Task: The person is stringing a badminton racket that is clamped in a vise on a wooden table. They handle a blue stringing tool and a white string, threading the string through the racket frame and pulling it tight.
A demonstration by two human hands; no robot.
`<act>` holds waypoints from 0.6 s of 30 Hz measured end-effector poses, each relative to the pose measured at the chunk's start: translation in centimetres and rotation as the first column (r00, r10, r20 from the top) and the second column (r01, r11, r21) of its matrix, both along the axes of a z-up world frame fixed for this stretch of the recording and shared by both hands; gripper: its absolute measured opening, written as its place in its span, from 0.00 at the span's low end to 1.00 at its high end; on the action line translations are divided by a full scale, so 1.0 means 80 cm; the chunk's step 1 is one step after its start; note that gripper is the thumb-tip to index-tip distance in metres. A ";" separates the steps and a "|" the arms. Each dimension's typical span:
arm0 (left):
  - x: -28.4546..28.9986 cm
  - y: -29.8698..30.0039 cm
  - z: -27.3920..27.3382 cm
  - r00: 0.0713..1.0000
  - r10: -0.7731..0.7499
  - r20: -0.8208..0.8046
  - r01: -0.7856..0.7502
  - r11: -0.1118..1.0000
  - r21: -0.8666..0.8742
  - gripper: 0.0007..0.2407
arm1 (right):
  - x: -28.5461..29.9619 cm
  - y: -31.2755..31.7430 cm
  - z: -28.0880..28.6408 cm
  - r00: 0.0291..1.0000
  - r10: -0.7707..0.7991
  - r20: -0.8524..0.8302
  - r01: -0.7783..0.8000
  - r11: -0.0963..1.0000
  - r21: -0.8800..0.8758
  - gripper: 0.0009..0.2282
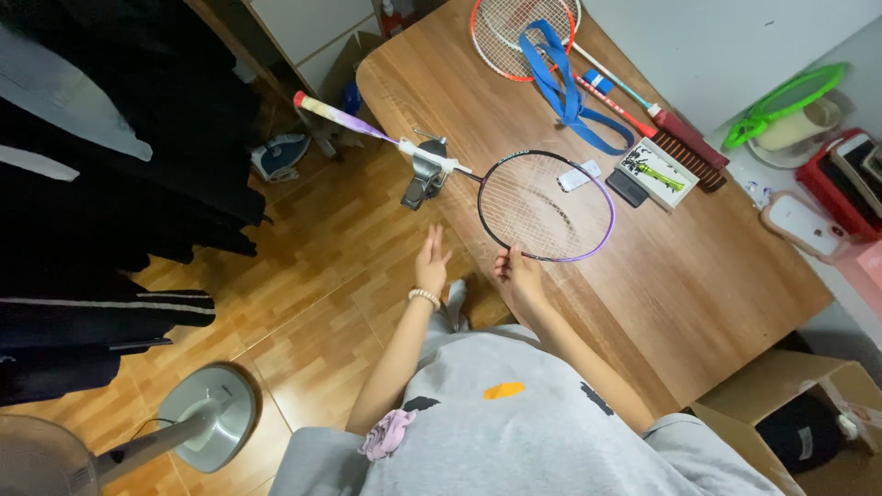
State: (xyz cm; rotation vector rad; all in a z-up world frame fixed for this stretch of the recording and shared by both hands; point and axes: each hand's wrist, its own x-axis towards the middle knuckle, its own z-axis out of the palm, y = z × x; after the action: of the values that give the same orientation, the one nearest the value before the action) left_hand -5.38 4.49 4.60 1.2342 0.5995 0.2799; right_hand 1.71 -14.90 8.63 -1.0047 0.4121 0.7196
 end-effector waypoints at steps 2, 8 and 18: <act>-0.023 0.010 -0.024 0.989 -0.024 -0.149 0.068 0.952 0.300 0.20 | -0.001 -0.001 0.003 1.000 0.005 0.015 -0.005 1.000 0.006 0.16; -0.088 0.041 -0.063 0.921 0.034 -0.387 0.216 0.783 0.583 0.18 | -0.004 -0.003 0.011 0.995 0.065 0.071 -0.065 0.998 0.005 0.17; -0.216 0.109 -0.115 0.845 0.176 -0.505 0.171 0.805 0.567 0.23 | -0.006 0.022 0.102 0.973 0.193 -0.128 -0.166 0.966 0.197 0.16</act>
State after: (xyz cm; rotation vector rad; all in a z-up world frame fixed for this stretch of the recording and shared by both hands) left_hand -22.70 13.22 -4.59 1.9613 1.0528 0.1145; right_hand 1.21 -13.14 16.81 -0.8225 0.3759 0.9824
